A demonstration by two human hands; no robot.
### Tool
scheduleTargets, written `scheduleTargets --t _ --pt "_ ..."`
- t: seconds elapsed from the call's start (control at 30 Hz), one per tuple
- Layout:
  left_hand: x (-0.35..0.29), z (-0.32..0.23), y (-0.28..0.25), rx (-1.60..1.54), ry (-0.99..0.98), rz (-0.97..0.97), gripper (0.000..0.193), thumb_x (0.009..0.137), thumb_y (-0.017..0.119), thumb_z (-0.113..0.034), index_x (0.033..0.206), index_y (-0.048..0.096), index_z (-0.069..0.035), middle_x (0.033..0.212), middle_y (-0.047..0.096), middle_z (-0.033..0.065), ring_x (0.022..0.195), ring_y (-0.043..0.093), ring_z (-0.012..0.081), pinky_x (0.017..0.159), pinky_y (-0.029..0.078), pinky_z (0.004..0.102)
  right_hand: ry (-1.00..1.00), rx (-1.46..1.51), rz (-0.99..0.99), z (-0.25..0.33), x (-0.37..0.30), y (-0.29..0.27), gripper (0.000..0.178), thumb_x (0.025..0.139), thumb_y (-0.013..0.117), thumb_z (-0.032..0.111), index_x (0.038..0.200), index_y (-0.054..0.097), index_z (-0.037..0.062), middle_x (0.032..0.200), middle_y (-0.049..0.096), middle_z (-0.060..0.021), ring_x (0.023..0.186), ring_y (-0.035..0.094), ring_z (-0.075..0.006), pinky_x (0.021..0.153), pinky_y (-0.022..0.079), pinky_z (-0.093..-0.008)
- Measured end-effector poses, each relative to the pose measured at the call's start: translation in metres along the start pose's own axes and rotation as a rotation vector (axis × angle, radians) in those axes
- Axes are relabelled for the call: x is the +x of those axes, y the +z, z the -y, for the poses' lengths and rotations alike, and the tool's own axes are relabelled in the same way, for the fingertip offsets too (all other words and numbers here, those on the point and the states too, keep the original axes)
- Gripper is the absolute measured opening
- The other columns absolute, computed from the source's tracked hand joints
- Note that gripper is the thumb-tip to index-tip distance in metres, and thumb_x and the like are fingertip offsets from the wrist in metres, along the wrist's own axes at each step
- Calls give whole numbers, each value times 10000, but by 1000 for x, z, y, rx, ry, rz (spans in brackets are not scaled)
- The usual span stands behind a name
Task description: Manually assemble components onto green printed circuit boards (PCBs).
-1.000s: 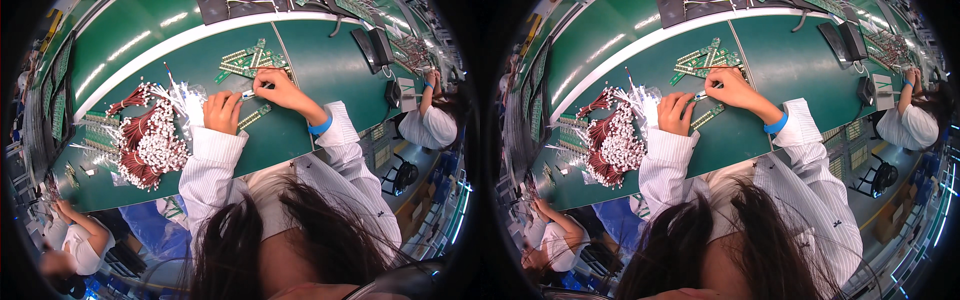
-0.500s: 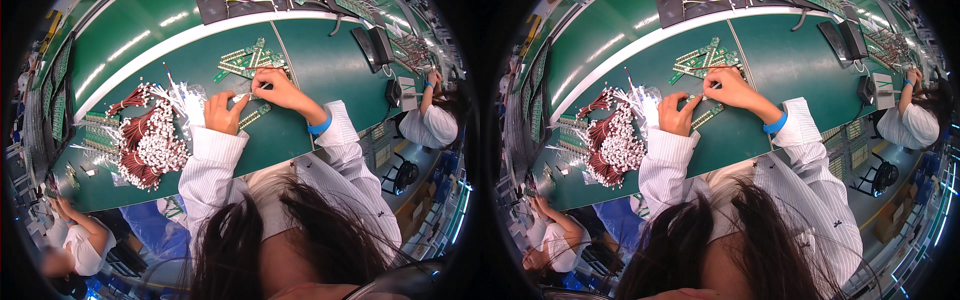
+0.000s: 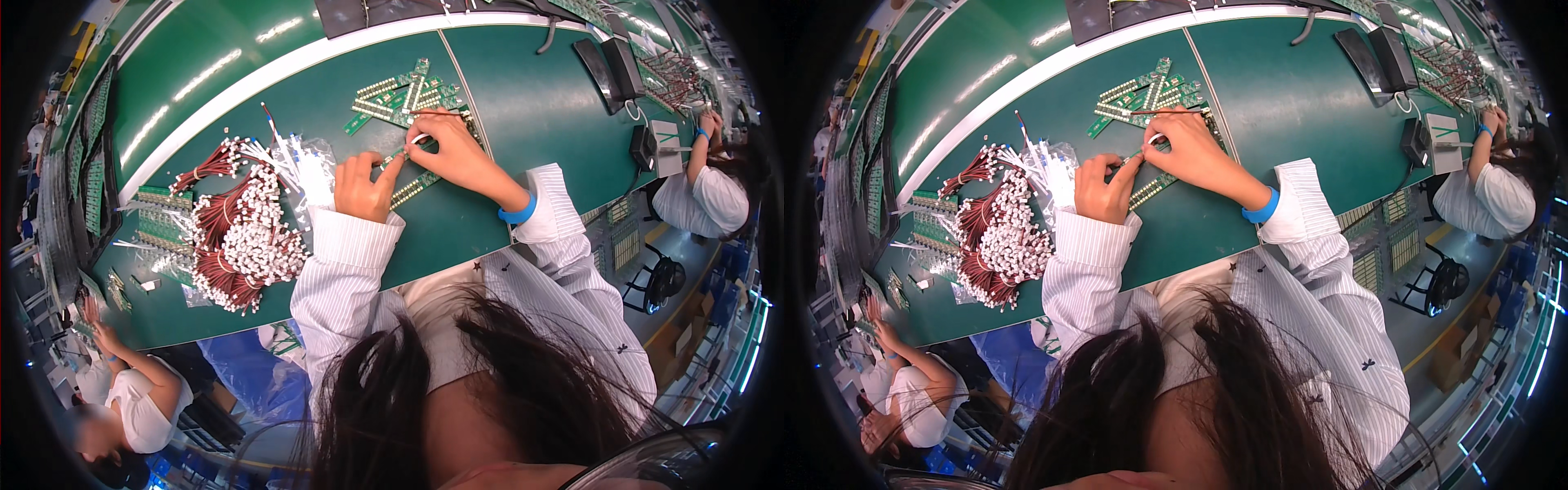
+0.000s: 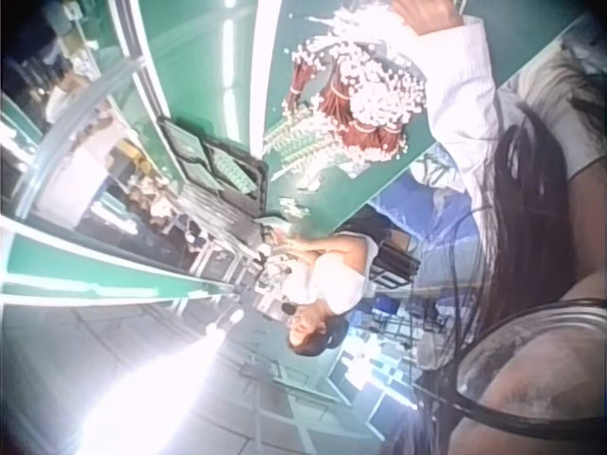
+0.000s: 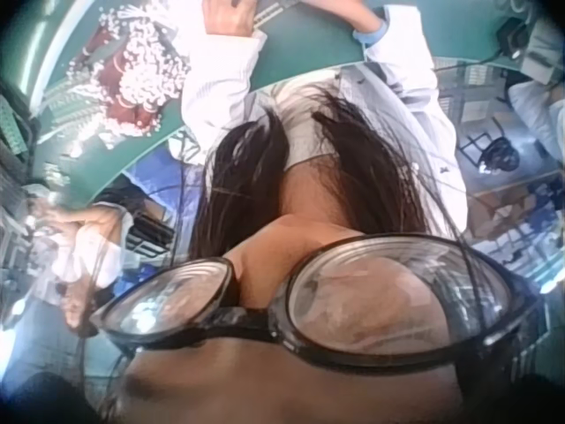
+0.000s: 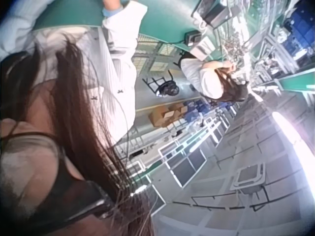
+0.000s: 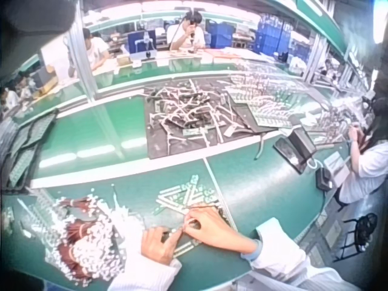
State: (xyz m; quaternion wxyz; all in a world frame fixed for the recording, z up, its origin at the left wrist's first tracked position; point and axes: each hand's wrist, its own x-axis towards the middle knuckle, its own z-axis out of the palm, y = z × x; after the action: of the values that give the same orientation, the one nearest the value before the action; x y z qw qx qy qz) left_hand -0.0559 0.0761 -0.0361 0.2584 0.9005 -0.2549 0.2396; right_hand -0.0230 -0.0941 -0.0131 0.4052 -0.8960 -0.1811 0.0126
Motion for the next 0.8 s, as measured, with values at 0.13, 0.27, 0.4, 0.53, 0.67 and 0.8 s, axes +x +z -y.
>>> scheduleTargets --t 0.13,0.27,0.4,0.53,0.67,0.8 --pt "2 -3 -3 -41 -79 0 318 616 695 -53 924 630 -102 779 536 35 658 492 185 589 381 307 -1 3 -6 1 0 2 101 695 582 135 708 562 37 785 585 -93 880 527 -258 845 336 -351" --pt "0 -3 -2 -53 -82 -17 301 611 713 -61 896 619 -80 788 543 37 660 495 184 593 381 310 -9 -36 -61 -1 -1 6 94 663 586 122 683 555 36 713 557 -79 808 520 -244 807 355 -340" --pt "1 -4 -2 -52 -83 -5 269 613 710 -58 864 614 -68 776 540 31 659 492 186 592 378 312 -30 -54 -69 -4 1 5 99 641 594 126 665 563 35 701 552 -75 773 513 -248 757 367 -339" --pt "1 -4 -4 -50 -74 12 250 625 703 -53 858 614 -65 747 524 27 648 483 189 584 374 315 1 -7 -11 -4 4 2 101 634 598 131 648 567 36 707 556 -73 778 509 -248 735 372 -342" --pt "2 -4 -1 -65 -53 2 246 632 697 -49 864 615 -61 731 513 27 645 480 192 582 372 317 24 -23 -6 -3 3 2 104 640 600 137 647 570 37 706 564 -79 855 503 -248 774 356 -342" --pt "-1 -3 -7 -47 -45 -7 258 633 686 -35 881 625 -74 728 505 30 649 480 196 580 374 318 30 -45 21 7 5 3 121 649 608 151 670 578 36 763 591 -97 956 495 -260 824 333 -336"
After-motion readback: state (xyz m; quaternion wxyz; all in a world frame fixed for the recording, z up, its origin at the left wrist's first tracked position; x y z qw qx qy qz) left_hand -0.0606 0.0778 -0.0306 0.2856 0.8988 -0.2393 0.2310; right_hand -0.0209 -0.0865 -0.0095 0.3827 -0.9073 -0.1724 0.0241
